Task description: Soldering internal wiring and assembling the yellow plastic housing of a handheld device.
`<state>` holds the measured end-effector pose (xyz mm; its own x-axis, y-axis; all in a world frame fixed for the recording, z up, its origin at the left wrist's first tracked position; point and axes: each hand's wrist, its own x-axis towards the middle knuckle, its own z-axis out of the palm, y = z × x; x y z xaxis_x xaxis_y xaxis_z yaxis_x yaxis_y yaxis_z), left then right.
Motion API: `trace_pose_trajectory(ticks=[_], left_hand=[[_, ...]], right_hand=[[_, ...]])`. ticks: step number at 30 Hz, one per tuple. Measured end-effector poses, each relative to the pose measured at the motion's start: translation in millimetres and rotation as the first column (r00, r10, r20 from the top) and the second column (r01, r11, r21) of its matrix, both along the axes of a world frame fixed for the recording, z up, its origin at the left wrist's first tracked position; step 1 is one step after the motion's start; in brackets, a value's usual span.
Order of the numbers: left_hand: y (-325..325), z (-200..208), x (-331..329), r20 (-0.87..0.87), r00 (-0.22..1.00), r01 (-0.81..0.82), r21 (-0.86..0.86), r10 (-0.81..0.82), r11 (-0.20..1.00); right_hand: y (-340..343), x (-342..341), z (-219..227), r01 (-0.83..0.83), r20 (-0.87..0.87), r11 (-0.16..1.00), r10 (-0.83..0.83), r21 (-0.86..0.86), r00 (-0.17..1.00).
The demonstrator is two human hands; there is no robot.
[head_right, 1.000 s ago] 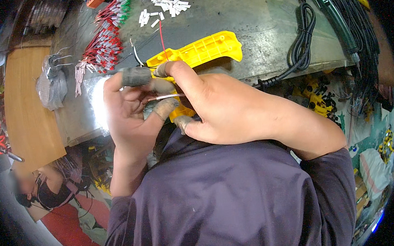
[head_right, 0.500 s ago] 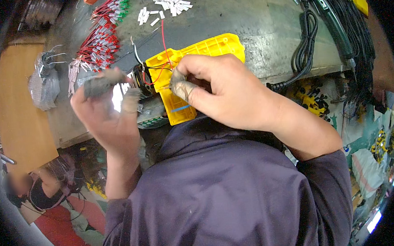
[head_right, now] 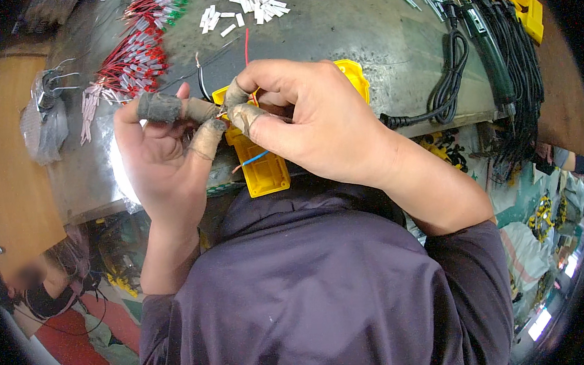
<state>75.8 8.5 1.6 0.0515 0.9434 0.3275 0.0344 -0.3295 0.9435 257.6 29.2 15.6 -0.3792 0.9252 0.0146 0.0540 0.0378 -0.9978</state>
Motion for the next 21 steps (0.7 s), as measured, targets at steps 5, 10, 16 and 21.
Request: trace_pose_trajectory(ticks=[5, 10, 16, 21], left_hand=[[0.1, 5.4, 2.2, 0.006, 1.000, -0.005, -0.001, 0.005, 1.000], [3.4, 4.4, -0.4, 0.023, 0.997, 0.068, 0.007, -0.068, 0.998], [4.0, -1.8, 0.5, -0.397, 0.915, 0.086, 0.374, 0.076, 0.923], [8.3, -1.5, 2.2, -0.530, 0.830, 0.149, 0.511, 0.174, 0.846]], right_hand=[[-2.4, 0.3, 4.3, -0.051, 0.087, 0.998, 0.047, 0.048, 0.995], [1.0, 5.4, 3.4, -0.048, 0.055, 0.999, 0.049, -0.014, 0.997], [11.1, 2.3, 14.6, -0.079, 0.119, 0.991, 0.091, -0.105, 0.989], [-3.8, 6.6, 11.1, -0.108, 0.081, 0.992, 0.113, -0.058, 0.990]])
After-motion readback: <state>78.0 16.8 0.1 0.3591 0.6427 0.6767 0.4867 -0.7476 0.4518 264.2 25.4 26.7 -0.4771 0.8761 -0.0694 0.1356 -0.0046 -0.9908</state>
